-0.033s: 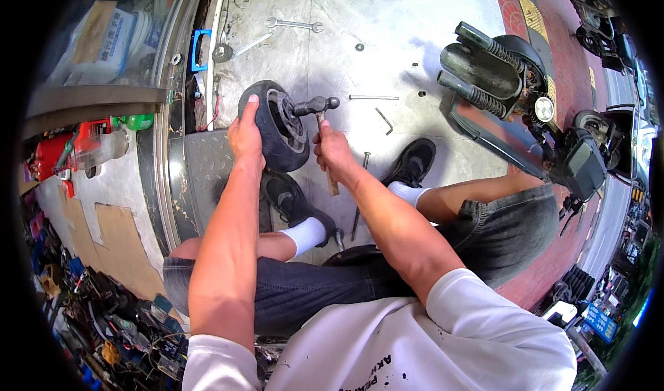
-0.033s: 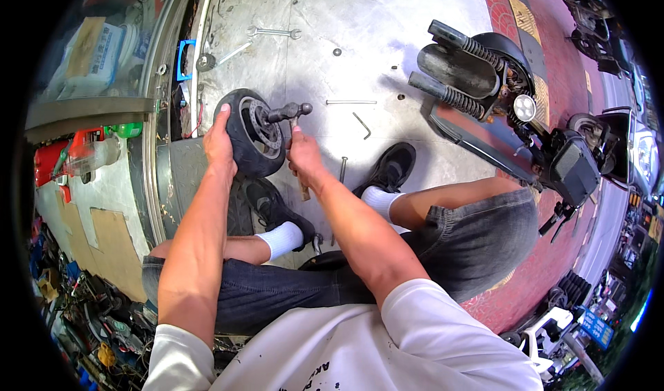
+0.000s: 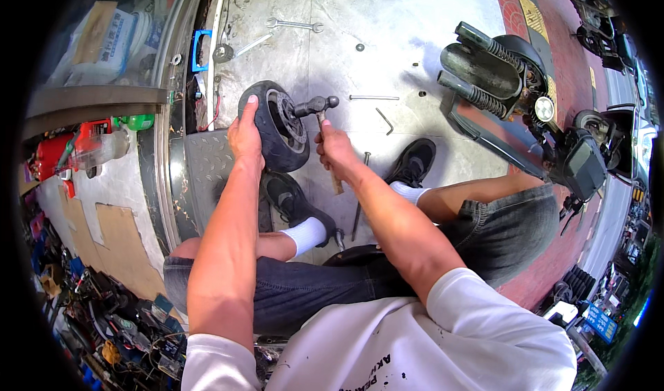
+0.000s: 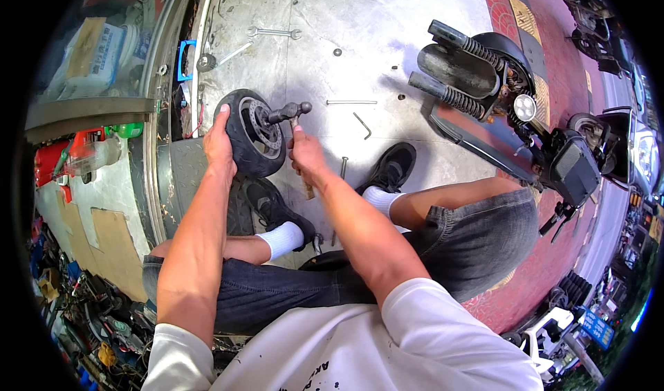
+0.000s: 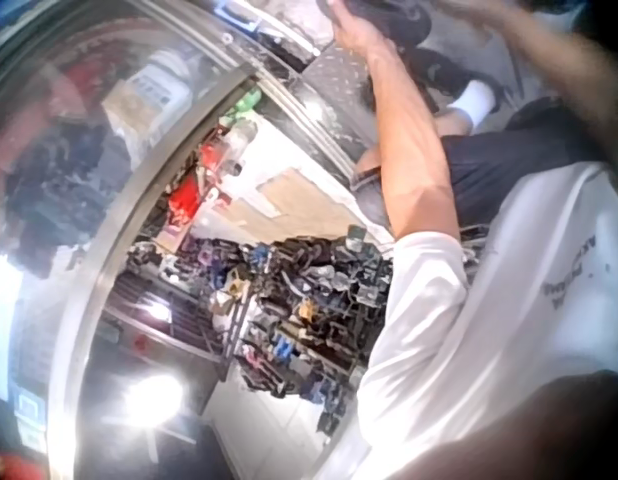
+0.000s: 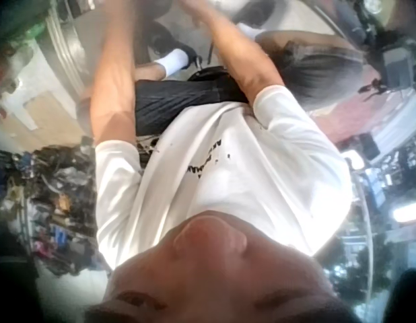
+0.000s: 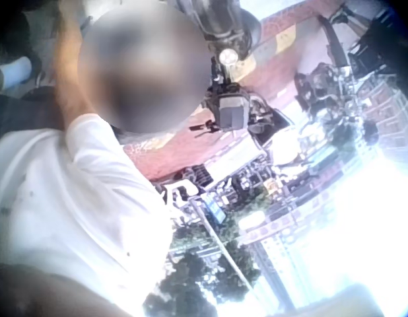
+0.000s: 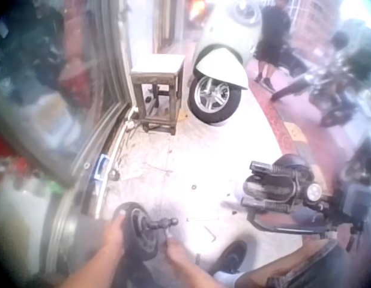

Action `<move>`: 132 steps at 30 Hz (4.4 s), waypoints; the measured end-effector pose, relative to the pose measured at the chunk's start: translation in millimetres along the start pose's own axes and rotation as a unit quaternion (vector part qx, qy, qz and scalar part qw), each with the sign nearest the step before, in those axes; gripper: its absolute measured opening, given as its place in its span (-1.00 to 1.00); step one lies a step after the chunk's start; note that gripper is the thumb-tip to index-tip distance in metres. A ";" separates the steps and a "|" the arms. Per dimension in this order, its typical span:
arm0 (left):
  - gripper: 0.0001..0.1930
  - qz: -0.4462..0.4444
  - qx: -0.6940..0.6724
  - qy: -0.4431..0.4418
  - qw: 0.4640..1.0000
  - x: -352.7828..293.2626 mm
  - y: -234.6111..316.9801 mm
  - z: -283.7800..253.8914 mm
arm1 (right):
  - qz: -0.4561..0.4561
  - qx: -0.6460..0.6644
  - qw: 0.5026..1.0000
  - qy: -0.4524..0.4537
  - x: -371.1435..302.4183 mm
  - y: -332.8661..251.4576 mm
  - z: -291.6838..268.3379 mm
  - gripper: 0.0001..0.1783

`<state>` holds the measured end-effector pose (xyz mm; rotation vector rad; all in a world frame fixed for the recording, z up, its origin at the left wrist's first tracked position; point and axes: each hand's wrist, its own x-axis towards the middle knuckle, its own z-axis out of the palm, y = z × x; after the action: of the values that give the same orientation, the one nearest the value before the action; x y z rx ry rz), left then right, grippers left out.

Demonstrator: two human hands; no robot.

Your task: The person walks through a cluttered workshop, retrieves a hammer, and sits on the floor to work on a scooter wheel. They use the hammer and a wrench to remove the wheel from the scooter, then reattach it and tighten the bolts.

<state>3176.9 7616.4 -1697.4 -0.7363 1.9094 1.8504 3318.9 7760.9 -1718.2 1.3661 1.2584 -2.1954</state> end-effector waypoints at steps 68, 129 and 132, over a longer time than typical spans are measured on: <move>-0.29 -0.033 -0.017 -0.024 0.999 -5.8 15.1 2.8 | -0.071 -0.012 0.996 0.053 5.3 21.7 28.8 -0.38; -0.31 -0.013 0.025 0.026 0.999 -37.8 19.4 28.0 | 0.023 0.037 0.999 0.022 -6.9 1.8 17.8 -0.37; -0.31 0.002 0.022 0.028 0.999 -25.0 14.6 16.7 | 0.028 0.086 0.996 0.004 -11.2 -13.1 12.2 -0.36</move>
<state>3186.3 7635.5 -1671.7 -0.7787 1.9796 1.8026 3309.4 7756.7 -1699.7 1.4565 1.0404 -2.3071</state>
